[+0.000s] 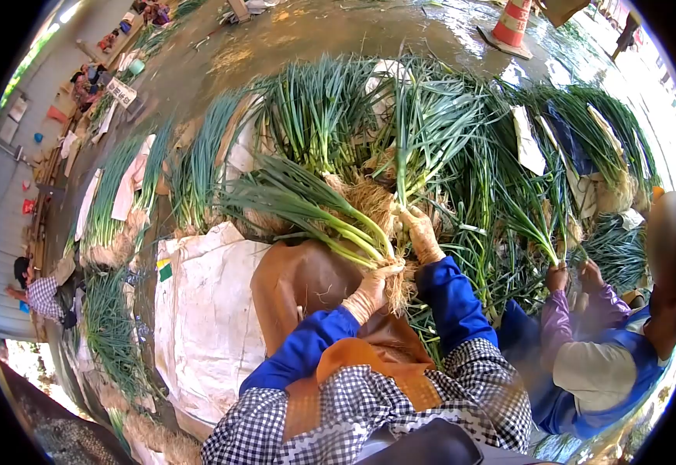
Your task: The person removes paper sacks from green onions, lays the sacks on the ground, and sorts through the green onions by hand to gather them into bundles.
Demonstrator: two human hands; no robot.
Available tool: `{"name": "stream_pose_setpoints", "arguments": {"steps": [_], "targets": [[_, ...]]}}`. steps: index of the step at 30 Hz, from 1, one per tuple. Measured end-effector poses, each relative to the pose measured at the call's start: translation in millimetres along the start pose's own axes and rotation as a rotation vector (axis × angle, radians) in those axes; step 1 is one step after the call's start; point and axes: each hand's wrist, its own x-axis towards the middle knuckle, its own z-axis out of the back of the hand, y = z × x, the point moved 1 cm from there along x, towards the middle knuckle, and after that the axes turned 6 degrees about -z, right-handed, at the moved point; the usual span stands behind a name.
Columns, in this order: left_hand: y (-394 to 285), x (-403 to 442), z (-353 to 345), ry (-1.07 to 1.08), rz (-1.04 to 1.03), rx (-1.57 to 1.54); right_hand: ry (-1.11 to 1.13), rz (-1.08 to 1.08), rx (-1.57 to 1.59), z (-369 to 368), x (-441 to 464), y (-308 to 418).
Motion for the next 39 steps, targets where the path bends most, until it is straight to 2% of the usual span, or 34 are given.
{"name": "stream_pose_setpoints", "arguments": {"steps": [1,2,3,5,6,9,10,11,12,14,15,17,18,19,20,21,22,23,24,25,27,28,29,31,32,33,35,36,37,39], "targets": [[3,0,4,0.005,-0.067,0.045,-0.167,0.112,-0.269,-1,2,-2],[7,1,8,-0.013,-0.045,0.009,-0.431,0.372,-0.991,2,0,-2],[11,3,11,-0.03,-0.023,-0.027,-0.434,0.405,-1.136,3,-2,-6],[19,9,25,-0.041,-0.062,0.037,-0.455,0.559,-1.097,8,-15,-15],[21,10,30,-0.057,-0.025,0.008,-0.478,0.716,-1.163,17,-17,-26],[26,20,41,-0.055,0.002,-0.081,-0.507,0.742,-1.217,19,-69,2],[25,25,42,-0.03,-0.024,-0.115,-0.471,0.769,-1.248,30,-73,-16],[16,24,30,-0.006,-0.058,-0.151,-0.388,0.756,-1.218,32,-92,-15],[9,17,20,-0.064,-0.076,-0.156,-0.348,0.621,-1.059,44,-104,-33],[-1,15,24,-0.069,-0.098,-0.185,-0.452,0.47,-1.015,80,-124,-38],[-8,15,25,-0.073,-0.126,-0.221,-0.596,0.453,-1.13,103,-131,-26],[-22,4,17,0.02,-0.037,-0.288,-0.109,-0.174,-1.716,147,-117,-29],[-19,8,19,0.199,0.038,-0.392,-0.029,-0.507,-1.687,142,-112,-27],[-18,12,23,0.376,0.113,-0.492,-0.126,-0.293,-1.568,129,-91,-37],[-18,7,19,0.302,0.068,-0.416,-0.099,0.15,-1.527,114,-75,-38],[-17,4,17,0.298,0.068,-0.409,-0.144,0.495,-1.462,87,-57,-27],[-19,0,16,0.361,0.084,-0.454,-0.023,0.049,-0.607,66,-28,-28],[-24,-1,12,0.431,0.097,-0.496,0.179,-0.047,-0.07,39,-14,-22],[-29,-7,9,0.263,0.053,-0.398,0.224,-0.123,-0.112,26,10,-31],[-31,-8,10,0.296,0.061,-0.43,0.292,-0.192,0.315,8,14,-21],[-44,-17,11,0.118,-0.108,-0.072,0.124,-0.047,0.324,-26,6,16],[-49,-24,7,0.159,-0.154,-0.036,0.066,0.038,-0.01,-26,11,23],[-49,-23,10,0.113,-0.133,-0.103,-0.027,0.123,-0.267,-38,-4,52],[-59,-37,-8,0.097,0.055,-0.084,-0.133,0.359,-0.781,-55,-13,74],[-59,-36,-7,0.079,0.101,-0.056,-0.122,0.448,-0.896,-59,-6,69],[-60,-32,0,0.079,0.111,-0.05,-0.127,0.349,-1.028,-55,4,68],[-63,-20,13,0.344,0.111,-0.228,-0.429,0.165,-0.573,-22,37,39],[-73,-28,3,0.406,0.115,-0.262,-0.499,0.057,-0.43,0,40,39],[-79,-29,10,0.309,0.025,-0.212,-0.508,0.103,-0.956,40,88,-26],[-93,-31,0,0.404,-0.053,-0.258,-0.109,0.115,-0.74,64,130,-99]]}}
